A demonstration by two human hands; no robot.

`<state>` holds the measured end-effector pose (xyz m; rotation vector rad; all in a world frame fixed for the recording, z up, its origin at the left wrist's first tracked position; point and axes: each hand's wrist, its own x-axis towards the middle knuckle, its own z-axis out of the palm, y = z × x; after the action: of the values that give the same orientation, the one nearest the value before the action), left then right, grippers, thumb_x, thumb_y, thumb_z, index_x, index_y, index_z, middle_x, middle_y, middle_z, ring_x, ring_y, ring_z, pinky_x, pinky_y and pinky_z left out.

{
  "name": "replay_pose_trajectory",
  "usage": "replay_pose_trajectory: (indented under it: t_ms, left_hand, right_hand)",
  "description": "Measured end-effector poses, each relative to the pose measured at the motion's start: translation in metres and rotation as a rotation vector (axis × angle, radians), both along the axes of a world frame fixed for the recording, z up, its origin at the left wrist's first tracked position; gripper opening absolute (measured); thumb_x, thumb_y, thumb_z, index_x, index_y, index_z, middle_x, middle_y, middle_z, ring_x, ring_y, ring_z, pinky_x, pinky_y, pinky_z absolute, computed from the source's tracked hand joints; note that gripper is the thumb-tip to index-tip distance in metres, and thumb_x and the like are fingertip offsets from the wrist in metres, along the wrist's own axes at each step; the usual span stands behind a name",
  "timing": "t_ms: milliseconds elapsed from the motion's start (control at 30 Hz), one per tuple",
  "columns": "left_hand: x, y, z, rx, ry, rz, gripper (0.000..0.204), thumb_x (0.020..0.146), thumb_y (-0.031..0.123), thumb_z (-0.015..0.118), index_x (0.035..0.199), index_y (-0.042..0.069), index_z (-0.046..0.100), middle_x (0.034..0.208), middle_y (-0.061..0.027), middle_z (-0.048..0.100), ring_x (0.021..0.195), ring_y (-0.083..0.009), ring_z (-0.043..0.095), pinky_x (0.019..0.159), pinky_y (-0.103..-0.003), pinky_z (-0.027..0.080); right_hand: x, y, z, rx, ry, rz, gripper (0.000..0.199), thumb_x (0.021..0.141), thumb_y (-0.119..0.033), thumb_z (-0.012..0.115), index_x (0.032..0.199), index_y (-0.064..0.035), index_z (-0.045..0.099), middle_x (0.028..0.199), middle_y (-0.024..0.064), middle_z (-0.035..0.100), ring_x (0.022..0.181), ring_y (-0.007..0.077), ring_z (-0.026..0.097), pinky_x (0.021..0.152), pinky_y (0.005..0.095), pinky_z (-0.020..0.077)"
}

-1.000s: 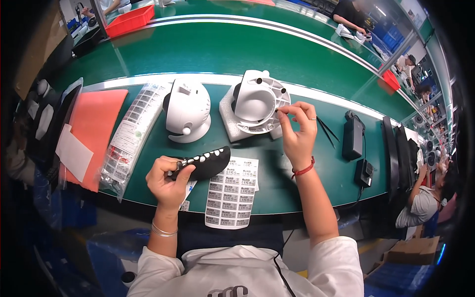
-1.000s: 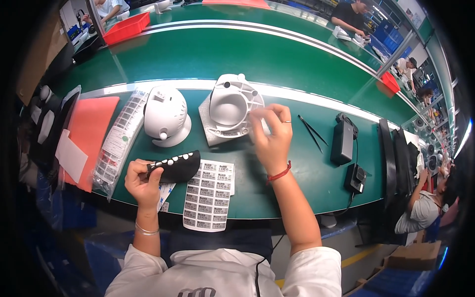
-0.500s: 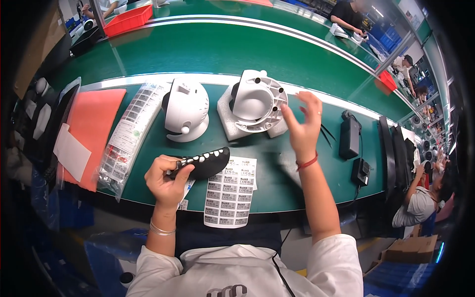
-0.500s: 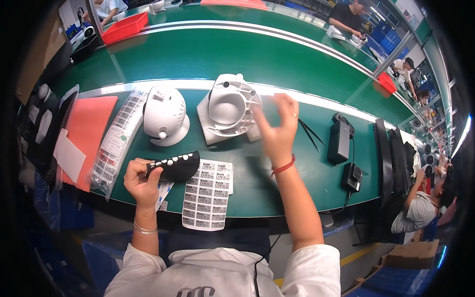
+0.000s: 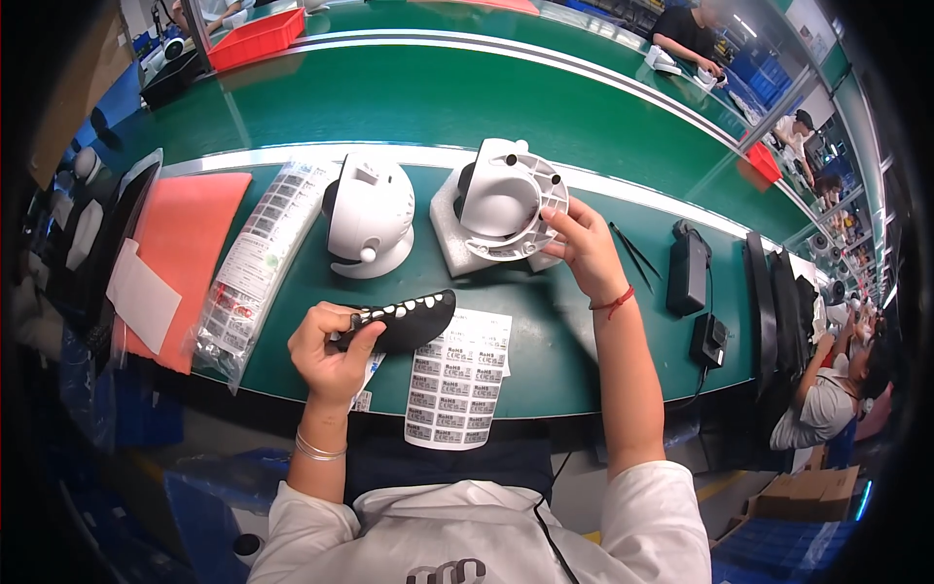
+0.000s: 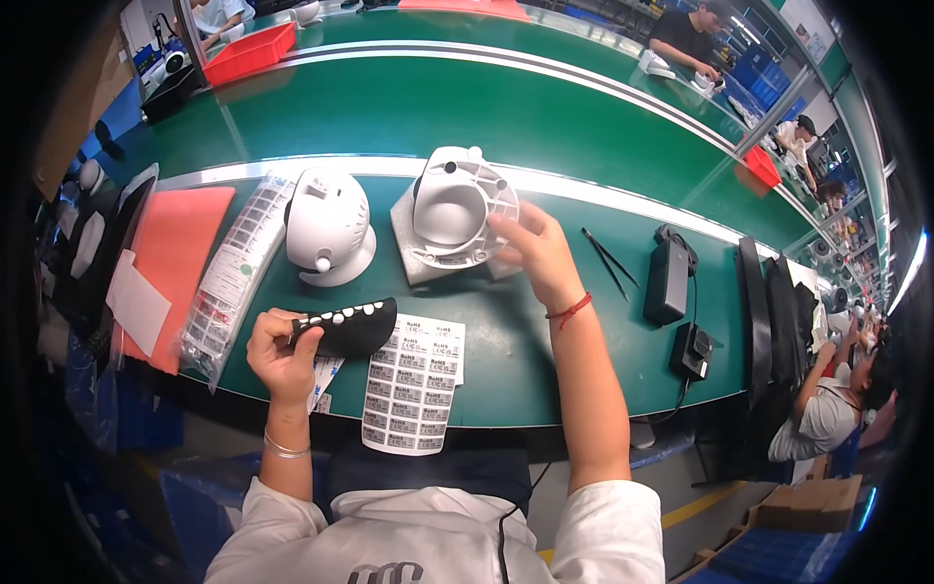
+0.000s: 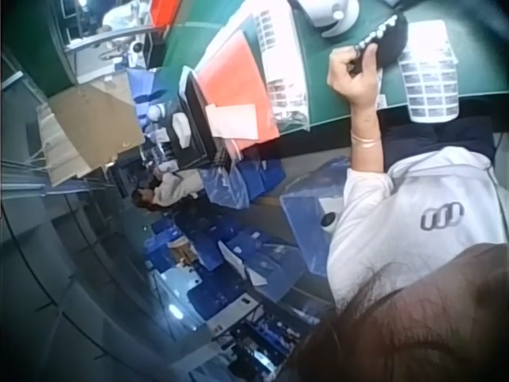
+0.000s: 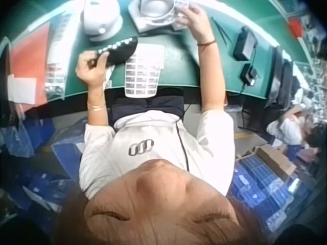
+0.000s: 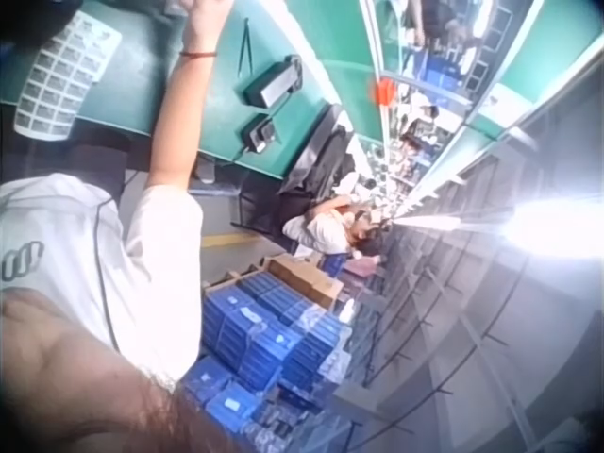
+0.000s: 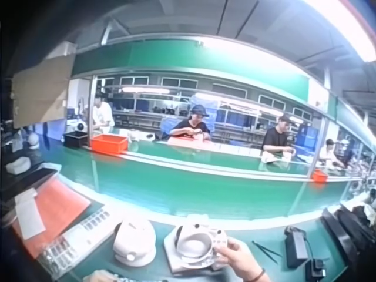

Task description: Apply labels and assemble components of security cameras at an industrial workbench.

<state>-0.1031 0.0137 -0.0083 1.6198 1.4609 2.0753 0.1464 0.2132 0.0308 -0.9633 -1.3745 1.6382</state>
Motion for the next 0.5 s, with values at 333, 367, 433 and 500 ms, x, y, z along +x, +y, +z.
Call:
replay_pose_trajectory:
  t_ms: [333, 367, 433, 500]
  left_hand:
    - [0.001, -0.002, 0.003, 0.010, 0.008, 0.033, 0.032, 0.073, 0.004, 0.084, 0.079, 0.002, 0.053, 0.071, -0.0072, 0.061, 0.060, -0.0120, 0.054, 0.054, -0.023, 0.044]
    - [0.000, -0.002, 0.000, 0.001, 0.029, 0.047, 0.032, 0.071, 0.004, 0.085, 0.079, 0.003, 0.054, 0.071, -0.0072, 0.061, 0.059, -0.0121, 0.055, 0.053, -0.023, 0.044]
    - [0.002, -0.001, 0.001, -0.003, 0.063, 0.054, 0.032, 0.070, 0.005, 0.086, 0.076, 0.004, 0.054, 0.069, -0.0080, 0.061, 0.057, -0.0142, 0.056, 0.053, -0.024, 0.044]
    - [0.001, 0.000, 0.002, 0.031, 0.083, 0.041, 0.033, 0.070, 0.006, 0.086, 0.075, 0.004, 0.054, 0.068, -0.0085, 0.062, 0.057, -0.0152, 0.057, 0.053, -0.025, 0.045]
  right_hand:
    - [-0.013, -0.021, -0.002, 0.498, -0.242, -0.343, 0.037, 0.082, -0.020, 0.078, 0.108, 0.0006, 0.062, 0.093, 0.0045, 0.063, 0.083, 0.0118, 0.061, 0.068, 0.0248, 0.0494]
    - [-0.021, -0.031, 0.001, 0.777, -0.273, -0.573, 0.042, 0.076, -0.016, 0.082, 0.108, 0.0005, 0.060, 0.092, 0.0061, 0.061, 0.086, 0.0160, 0.059, 0.068, 0.0285, 0.0498]
    - [-0.030, -0.061, 0.008, 1.166, -0.325, -0.578, 0.044, 0.071, -0.012, 0.083, 0.107, -0.0009, 0.061, 0.093, 0.0083, 0.063, 0.088, 0.0213, 0.059, 0.071, 0.0315, 0.0492]
    - [-0.055, -0.098, 0.029, 1.382, -0.326, -0.160, 0.038, 0.068, -0.007, 0.080, 0.103, -0.0037, 0.065, 0.092, 0.0066, 0.065, 0.082, 0.0249, 0.060, 0.074, 0.0363, 0.0473]
